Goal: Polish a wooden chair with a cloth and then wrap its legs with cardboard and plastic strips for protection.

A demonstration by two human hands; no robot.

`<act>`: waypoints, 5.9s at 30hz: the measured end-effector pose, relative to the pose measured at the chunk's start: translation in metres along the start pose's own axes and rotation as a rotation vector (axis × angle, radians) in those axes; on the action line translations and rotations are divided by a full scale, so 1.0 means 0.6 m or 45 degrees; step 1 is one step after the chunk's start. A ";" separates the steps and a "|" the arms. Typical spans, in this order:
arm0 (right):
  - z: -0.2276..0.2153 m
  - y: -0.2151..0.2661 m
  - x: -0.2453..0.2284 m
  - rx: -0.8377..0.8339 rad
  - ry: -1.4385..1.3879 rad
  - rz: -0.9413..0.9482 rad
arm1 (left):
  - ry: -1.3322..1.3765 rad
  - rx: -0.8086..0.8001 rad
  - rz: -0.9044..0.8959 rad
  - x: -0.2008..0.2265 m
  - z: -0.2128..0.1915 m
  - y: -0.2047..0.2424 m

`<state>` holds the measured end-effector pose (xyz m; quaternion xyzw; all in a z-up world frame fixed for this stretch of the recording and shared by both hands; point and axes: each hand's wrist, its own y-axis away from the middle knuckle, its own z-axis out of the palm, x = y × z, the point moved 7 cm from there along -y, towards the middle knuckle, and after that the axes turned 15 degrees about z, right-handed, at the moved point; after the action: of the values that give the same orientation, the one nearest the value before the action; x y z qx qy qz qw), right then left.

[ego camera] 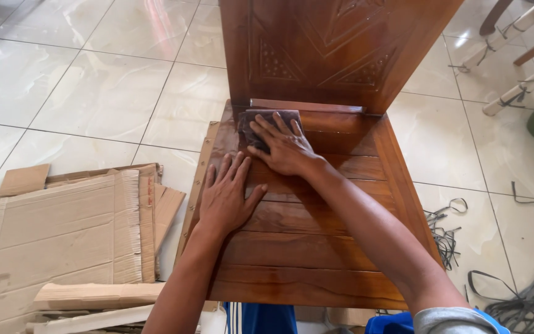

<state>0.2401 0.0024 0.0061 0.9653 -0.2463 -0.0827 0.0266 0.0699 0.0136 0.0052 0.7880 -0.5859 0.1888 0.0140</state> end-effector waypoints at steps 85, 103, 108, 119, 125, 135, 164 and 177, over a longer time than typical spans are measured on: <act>-0.281 -0.004 0.268 1.741 0.323 0.063 | 0.112 -0.068 0.334 0.096 0.046 -0.258; -0.287 -0.044 0.262 1.744 0.475 -0.103 | 0.085 -0.014 0.335 0.091 0.056 -0.260; -0.111 -0.045 0.252 1.403 0.608 -0.635 | 0.135 -0.027 0.331 0.094 0.047 -0.257; -0.209 -0.109 0.134 1.597 0.538 -0.397 | 0.118 0.286 0.213 0.049 0.048 -0.261; -0.149 -0.090 0.090 1.436 0.656 -0.760 | -0.009 0.479 -0.066 -0.019 0.051 -0.262; -0.225 -0.132 0.004 1.618 0.490 -0.518 | -0.069 0.452 -0.001 0.000 0.046 -0.275; -0.267 -0.119 0.083 1.557 0.469 -0.662 | -0.088 0.641 -0.027 0.003 0.016 -0.266; -0.289 -0.063 0.230 1.598 0.601 -0.312 | -0.099 0.530 0.019 0.014 0.009 -0.266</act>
<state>0.4070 -0.0288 0.1534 0.8109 -0.1241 0.2863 -0.4951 0.2218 0.0545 0.0348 0.7761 -0.5403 0.2753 -0.1730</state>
